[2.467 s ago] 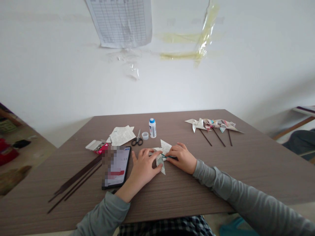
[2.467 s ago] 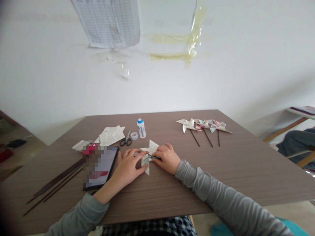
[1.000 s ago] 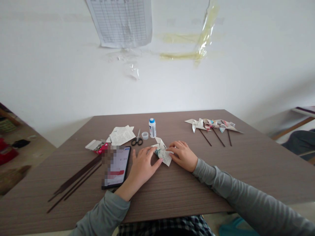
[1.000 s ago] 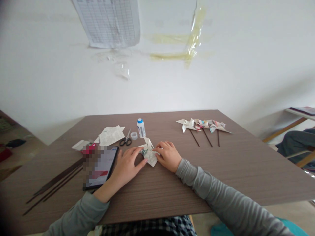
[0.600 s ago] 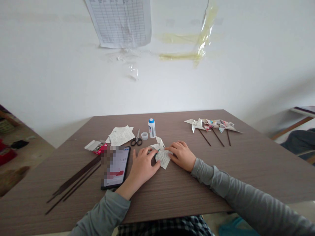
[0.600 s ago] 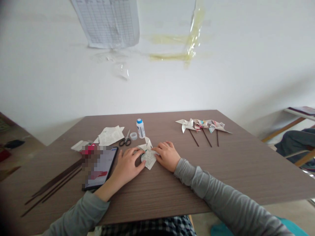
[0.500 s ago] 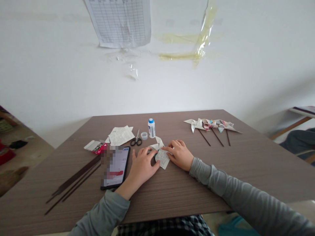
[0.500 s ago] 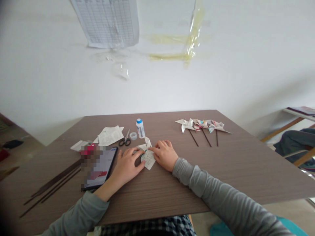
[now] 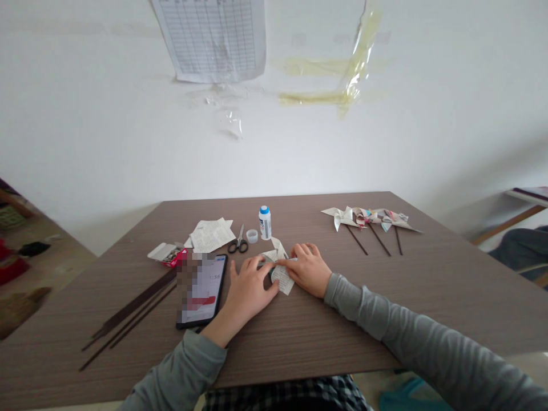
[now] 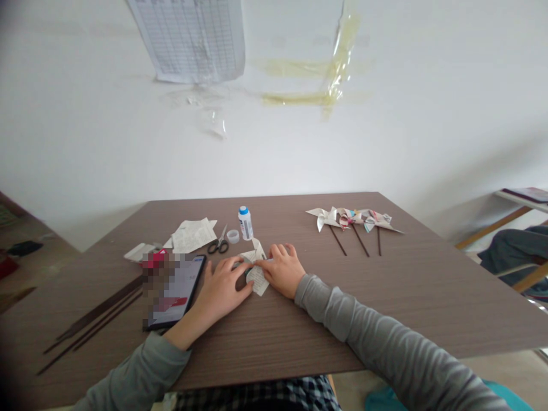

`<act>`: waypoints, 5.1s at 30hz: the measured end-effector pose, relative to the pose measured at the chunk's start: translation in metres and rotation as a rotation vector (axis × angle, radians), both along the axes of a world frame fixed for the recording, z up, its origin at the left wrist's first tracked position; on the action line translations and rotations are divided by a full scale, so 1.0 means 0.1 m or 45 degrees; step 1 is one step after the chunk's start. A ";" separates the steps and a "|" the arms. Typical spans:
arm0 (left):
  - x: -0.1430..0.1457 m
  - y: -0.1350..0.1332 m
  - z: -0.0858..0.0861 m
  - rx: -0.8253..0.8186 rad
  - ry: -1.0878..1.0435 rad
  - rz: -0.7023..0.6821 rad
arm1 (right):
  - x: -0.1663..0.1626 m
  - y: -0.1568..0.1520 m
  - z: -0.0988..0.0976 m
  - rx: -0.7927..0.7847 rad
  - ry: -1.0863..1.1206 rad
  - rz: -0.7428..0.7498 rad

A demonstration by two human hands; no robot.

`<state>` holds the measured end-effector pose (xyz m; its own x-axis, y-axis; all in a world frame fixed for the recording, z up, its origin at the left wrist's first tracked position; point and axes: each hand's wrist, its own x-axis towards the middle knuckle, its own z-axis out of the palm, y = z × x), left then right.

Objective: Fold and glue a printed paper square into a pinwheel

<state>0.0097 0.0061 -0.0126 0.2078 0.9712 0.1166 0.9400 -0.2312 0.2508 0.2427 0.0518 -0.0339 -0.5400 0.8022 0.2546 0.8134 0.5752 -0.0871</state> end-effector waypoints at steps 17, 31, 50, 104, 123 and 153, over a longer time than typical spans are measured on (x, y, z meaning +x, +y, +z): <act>0.01 -0.01 0.06 -0.034 0.058 -0.008 | 0.05 0.02 -0.16 0.019 0.132 -0.029; -0.01 0.02 -0.03 0.014 0.031 -0.008 | 0.01 0.02 -0.09 -0.113 0.064 -0.101; 0.01 0.01 0.02 -0.031 0.039 0.009 | 0.04 0.02 -0.07 -0.016 0.042 -0.080; -0.24 0.02 0.13 -0.202 0.063 -0.028 | -0.15 1.34 0.00 -0.002 0.546 0.325; -0.30 0.02 0.14 -0.193 0.044 -0.053 | -0.31 1.49 -0.13 -0.054 0.684 0.306; -0.12 -0.04 0.08 -0.103 -0.031 -0.099 | 0.50 0.51 -0.19 0.212 0.563 0.017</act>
